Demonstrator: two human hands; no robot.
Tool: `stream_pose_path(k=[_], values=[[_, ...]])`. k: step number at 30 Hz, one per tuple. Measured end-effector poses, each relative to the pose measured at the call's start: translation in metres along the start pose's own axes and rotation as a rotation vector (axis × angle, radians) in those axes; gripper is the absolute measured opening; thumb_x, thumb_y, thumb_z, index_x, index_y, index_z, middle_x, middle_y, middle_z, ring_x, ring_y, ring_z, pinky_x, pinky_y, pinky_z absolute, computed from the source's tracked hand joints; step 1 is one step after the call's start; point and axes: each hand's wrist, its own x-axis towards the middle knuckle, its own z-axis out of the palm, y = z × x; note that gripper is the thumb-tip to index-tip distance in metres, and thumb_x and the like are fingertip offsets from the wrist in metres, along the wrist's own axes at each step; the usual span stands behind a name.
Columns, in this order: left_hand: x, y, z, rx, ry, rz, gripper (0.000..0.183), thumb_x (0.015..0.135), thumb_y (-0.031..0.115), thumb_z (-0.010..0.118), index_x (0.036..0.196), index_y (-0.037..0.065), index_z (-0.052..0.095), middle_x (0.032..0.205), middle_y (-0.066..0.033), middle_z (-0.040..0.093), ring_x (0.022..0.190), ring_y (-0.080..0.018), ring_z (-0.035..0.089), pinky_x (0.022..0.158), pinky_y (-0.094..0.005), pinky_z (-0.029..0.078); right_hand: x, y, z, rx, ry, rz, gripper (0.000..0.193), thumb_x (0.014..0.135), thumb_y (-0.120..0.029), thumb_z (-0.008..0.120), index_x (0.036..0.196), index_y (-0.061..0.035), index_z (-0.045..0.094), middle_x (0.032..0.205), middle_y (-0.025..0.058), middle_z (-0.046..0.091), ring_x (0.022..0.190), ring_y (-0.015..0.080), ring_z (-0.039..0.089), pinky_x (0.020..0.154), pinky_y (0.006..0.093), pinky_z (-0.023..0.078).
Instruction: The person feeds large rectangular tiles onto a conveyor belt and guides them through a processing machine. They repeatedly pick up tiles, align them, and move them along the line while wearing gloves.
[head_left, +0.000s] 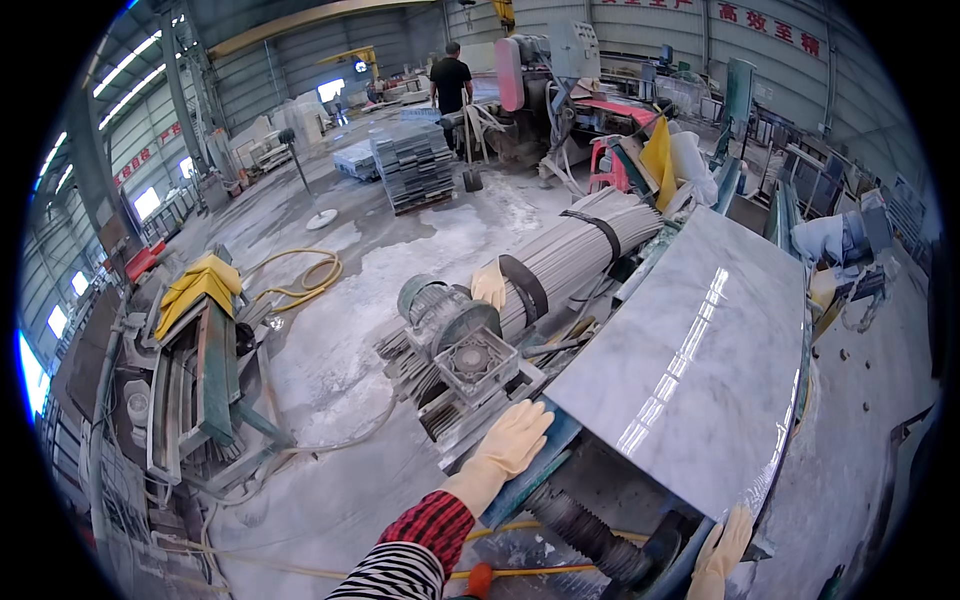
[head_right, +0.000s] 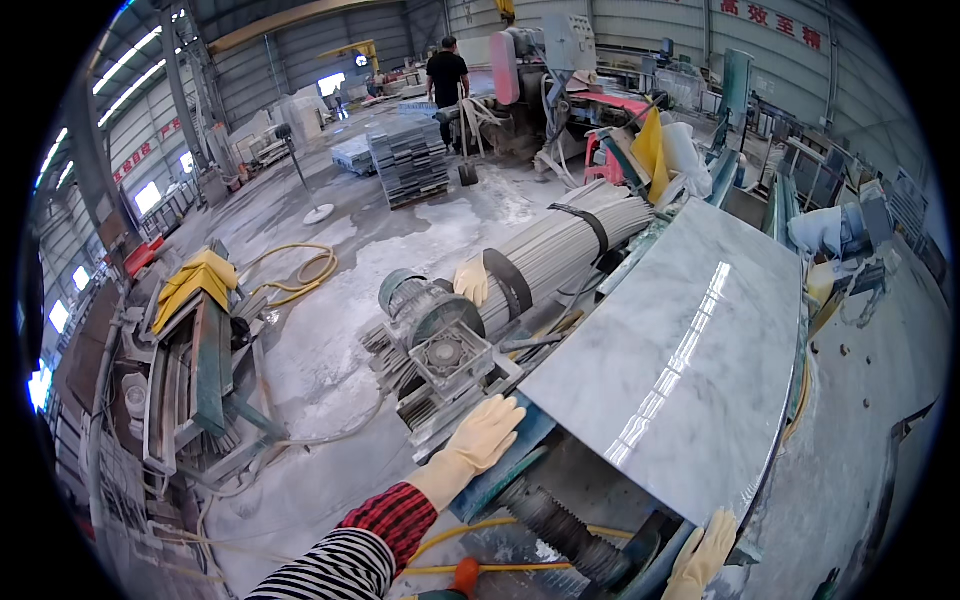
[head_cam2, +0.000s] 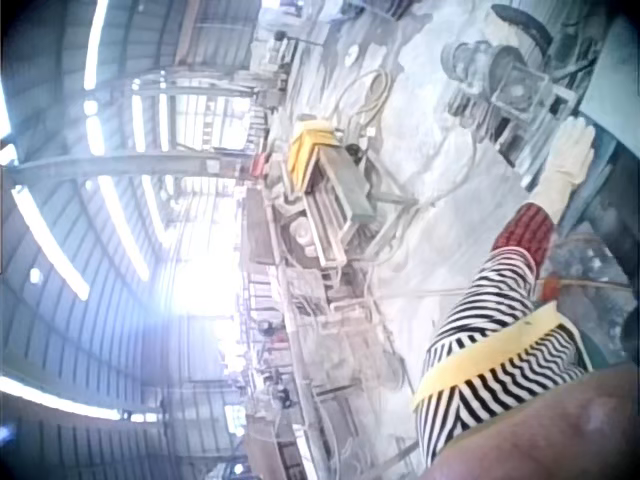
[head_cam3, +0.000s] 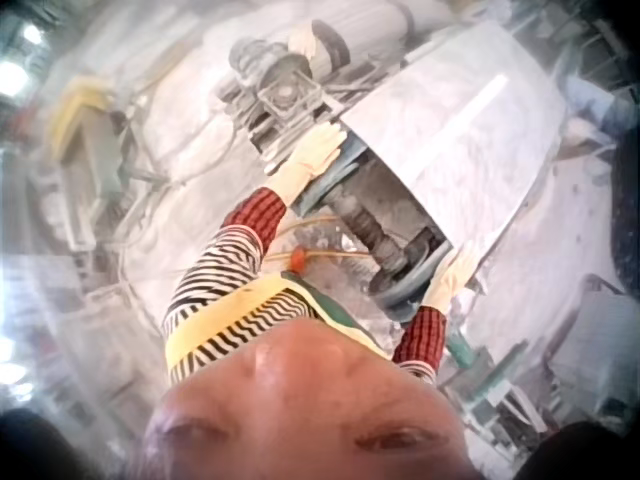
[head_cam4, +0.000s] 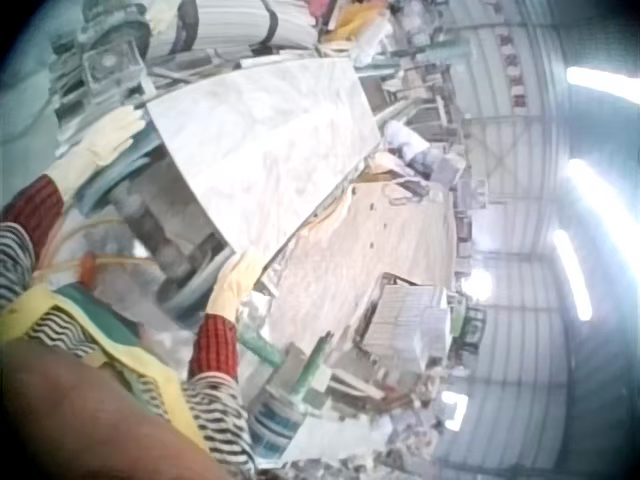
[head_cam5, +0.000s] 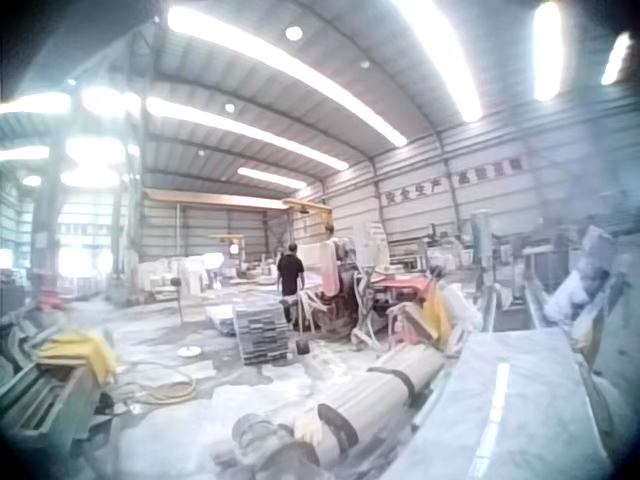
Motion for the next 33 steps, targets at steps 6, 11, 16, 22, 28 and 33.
stream_pose_path(k=[6,11,16,22,28,33], values=[[0.037,-0.004,0.028,-0.009,-0.139,-0.005,0.047,0.1,0.021,0.064,0.144,0.006,0.056,0.149,-0.0203,0.054,0.14,-0.0424,0.049,0.12,-0.05,0.038,0.027,-0.04,-0.042,0.064,0.12,-0.085,0.043,0.109,-0.025,0.057,0.141,0.0027,0.063,0.15,0.0278,0.057,0.14,0.0462,0.052,0.12,0.0526,0.039],[0.04,-0.003,0.031,-0.021,-0.113,-0.01,0.041,0.099,0.02,0.063,0.136,0.006,0.057,0.145,-0.0174,0.055,0.138,-0.0396,0.049,0.119,-0.0485,0.037,0.024,-0.052,-0.064,0.106,-0.017,-0.063,0.047,0.112,-0.02,0.053,0.151,0.0055,0.052,0.16,0.0307,0.044,0.15,0.0462,0.04,0.127,0.0517,0.03],[0.038,-0.002,0.02,-0.01,-0.151,-0.033,0.044,0.099,0.021,0.063,0.14,0.006,0.055,0.146,-0.0183,0.055,0.139,-0.0388,0.049,0.121,-0.0474,0.035,0.021,-0.054,-0.068,0.09,-0.087,-0.023,0.05,0.112,-0.022,0.053,0.154,0.005,0.048,0.162,0.0302,0.041,0.151,0.0451,0.039,0.128,0.0509,0.029],[0.044,0.004,0.019,-0.038,-0.148,-0.005,0.046,0.098,0.02,0.064,0.14,0.006,0.054,0.147,-0.0192,0.053,0.138,-0.0396,0.049,0.12,-0.0482,0.036,0.018,-0.053,-0.069,0.081,-0.037,-0.029,0.05,0.111,-0.021,0.055,0.153,0.0048,0.05,0.159,0.0299,0.045,0.149,0.0456,0.041,0.126,0.0508,0.032],[0.035,0.0,0.02,-0.044,-0.199,0.003,0.047,0.097,0.019,0.064,0.141,0.008,0.052,0.147,-0.0176,0.051,0.138,-0.0374,0.049,0.12,-0.0467,0.037,0.019,-0.017,-0.032,0.071,-0.057,-0.069,0.044,0.107,-0.022,0.06,0.141,0.005,0.061,0.154,0.0295,0.051,0.144,0.0441,0.047,0.124,0.0498,0.036],[0.039,-0.001,0.028,-0.027,-0.177,0.021,0.048,0.099,0.02,0.063,0.144,0.008,0.052,0.149,-0.0185,0.053,0.142,-0.0374,0.049,0.123,-0.0457,0.036,0.011,-0.007,-0.021,0.114,0.004,0.01,0.039,0.104,-0.018,0.065,0.134,0.0061,0.065,0.146,0.0295,0.057,0.137,0.0444,0.053,0.119,0.0486,0.043]])
